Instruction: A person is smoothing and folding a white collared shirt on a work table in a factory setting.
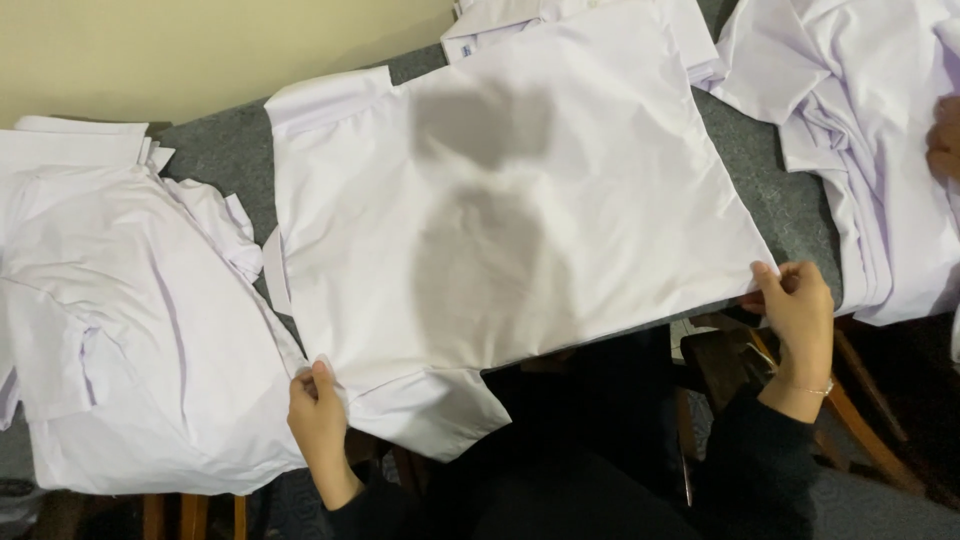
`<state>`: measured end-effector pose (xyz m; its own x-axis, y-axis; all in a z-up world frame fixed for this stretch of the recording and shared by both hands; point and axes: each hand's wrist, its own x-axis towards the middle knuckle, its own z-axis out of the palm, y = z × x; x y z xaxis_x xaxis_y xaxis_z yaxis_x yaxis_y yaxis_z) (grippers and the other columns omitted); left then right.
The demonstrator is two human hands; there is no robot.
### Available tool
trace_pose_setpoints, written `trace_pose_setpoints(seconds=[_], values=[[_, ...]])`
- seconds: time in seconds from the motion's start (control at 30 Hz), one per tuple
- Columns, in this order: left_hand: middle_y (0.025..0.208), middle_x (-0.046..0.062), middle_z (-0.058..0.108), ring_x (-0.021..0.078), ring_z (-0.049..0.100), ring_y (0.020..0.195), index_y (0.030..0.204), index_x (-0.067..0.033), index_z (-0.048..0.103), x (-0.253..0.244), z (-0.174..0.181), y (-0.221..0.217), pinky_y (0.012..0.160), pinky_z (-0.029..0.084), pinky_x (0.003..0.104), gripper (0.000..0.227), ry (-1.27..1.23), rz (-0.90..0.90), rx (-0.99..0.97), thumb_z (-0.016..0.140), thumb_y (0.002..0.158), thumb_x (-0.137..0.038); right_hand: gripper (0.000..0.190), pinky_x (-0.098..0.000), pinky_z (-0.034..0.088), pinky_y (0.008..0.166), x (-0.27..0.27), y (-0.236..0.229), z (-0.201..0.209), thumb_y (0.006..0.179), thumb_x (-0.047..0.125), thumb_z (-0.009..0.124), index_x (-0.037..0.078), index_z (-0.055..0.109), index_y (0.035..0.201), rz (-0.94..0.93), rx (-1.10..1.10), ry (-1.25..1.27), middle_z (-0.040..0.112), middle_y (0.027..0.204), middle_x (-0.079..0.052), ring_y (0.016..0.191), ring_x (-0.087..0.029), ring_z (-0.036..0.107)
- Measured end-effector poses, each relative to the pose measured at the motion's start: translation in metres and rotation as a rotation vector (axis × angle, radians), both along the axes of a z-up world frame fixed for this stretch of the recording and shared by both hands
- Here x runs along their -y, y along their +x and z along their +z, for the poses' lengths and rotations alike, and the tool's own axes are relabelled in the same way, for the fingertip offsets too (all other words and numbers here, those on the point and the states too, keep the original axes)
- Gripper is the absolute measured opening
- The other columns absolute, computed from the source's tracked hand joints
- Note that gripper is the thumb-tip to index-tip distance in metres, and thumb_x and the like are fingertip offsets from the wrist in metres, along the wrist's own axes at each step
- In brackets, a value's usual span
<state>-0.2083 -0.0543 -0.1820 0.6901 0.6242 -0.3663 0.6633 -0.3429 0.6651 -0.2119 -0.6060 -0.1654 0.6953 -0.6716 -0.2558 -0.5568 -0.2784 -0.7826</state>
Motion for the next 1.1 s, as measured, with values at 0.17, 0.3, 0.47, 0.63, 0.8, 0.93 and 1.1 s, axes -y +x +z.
trace_pose_setpoints(seconds=[0.17,0.3,0.47,0.63,0.8,0.93,1.1], values=[[0.102,0.011,0.073,0.0282,0.065,0.101,0.115,-0.0048,0.068,-0.021,-0.049,-0.004,0.094,0.048,0.04,0.047,0.118,-0.029,0.11,0.055,0.103,-0.048,0.025,-0.0313,0.054,0.066,0.027,-0.004,-0.045,0.107,0.015,0.078,0.006,0.055,0.103,0.036,0.141,-0.169,0.066,0.091,-0.01,0.072,-0.02,0.067],[0.101,0.013,0.073,0.0309,0.067,0.096,0.11,-0.0039,0.065,-0.026,-0.074,-0.004,0.088,0.05,0.042,0.038,0.237,-0.052,0.227,0.061,0.104,-0.042,0.025,-0.0344,0.056,0.07,0.027,-0.003,-0.059,0.104,0.008,0.082,0.005,0.058,0.108,0.037,0.197,-0.307,0.065,0.094,-0.01,0.076,-0.021,0.064],[0.105,0.012,0.072,0.0324,0.066,0.104,0.112,-0.0073,0.066,-0.01,-0.034,-0.01,0.092,0.048,0.043,0.047,0.122,-0.009,0.11,0.05,0.104,-0.051,0.025,-0.0429,0.05,0.079,0.022,-0.004,-0.055,0.105,0.014,0.08,0.002,0.06,0.114,0.106,0.185,-0.413,0.066,0.105,-0.014,0.089,-0.028,0.061],[0.093,0.011,0.073,0.0338,0.067,0.091,0.11,-0.008,0.064,-0.012,-0.058,-0.017,0.087,0.048,0.045,0.041,0.221,-0.023,0.13,0.057,0.102,-0.047,0.024,-0.044,0.051,0.078,0.032,-0.005,-0.083,0.107,0.011,0.083,0.001,0.063,0.114,0.134,0.256,-0.531,0.065,0.1,-0.013,0.081,-0.027,0.06],[0.084,0.01,0.07,0.0316,0.066,0.08,0.098,-0.008,0.062,-0.012,-0.062,-0.016,0.079,0.05,0.045,0.032,0.28,-0.027,0.235,0.067,0.101,-0.039,0.031,-0.0422,0.049,0.081,0.031,-0.002,-0.1,0.098,0.003,0.096,0.003,0.065,0.101,0.085,0.348,-0.716,0.063,0.099,-0.012,0.084,-0.026,0.059],[0.09,0.007,0.07,0.0289,0.066,0.085,0.098,-0.0109,0.059,-0.019,-0.055,-0.015,0.083,0.048,0.042,0.028,0.211,-0.048,0.23,0.061,0.103,-0.039,0.033,-0.0401,0.052,0.079,0.037,-0.002,-0.108,0.097,-0.002,0.097,0.001,0.064,0.102,0.108,0.38,-0.737,0.061,0.1,-0.013,0.078,-0.024,0.057],[0.104,0.012,0.068,0.0351,0.064,0.098,0.112,-0.004,0.063,-0.006,-0.015,-0.011,0.073,0.05,0.052,0.018,0.468,-0.066,0.268,0.056,0.106,-0.02,0.054,-0.048,0.048,0.076,-0.012,0.004,-0.052,0.094,-0.018,0.097,-0.012,0.056,0.129,0.126,0.483,-0.982,0.046,0.114,-0.022,0.098,-0.038,0.053]])
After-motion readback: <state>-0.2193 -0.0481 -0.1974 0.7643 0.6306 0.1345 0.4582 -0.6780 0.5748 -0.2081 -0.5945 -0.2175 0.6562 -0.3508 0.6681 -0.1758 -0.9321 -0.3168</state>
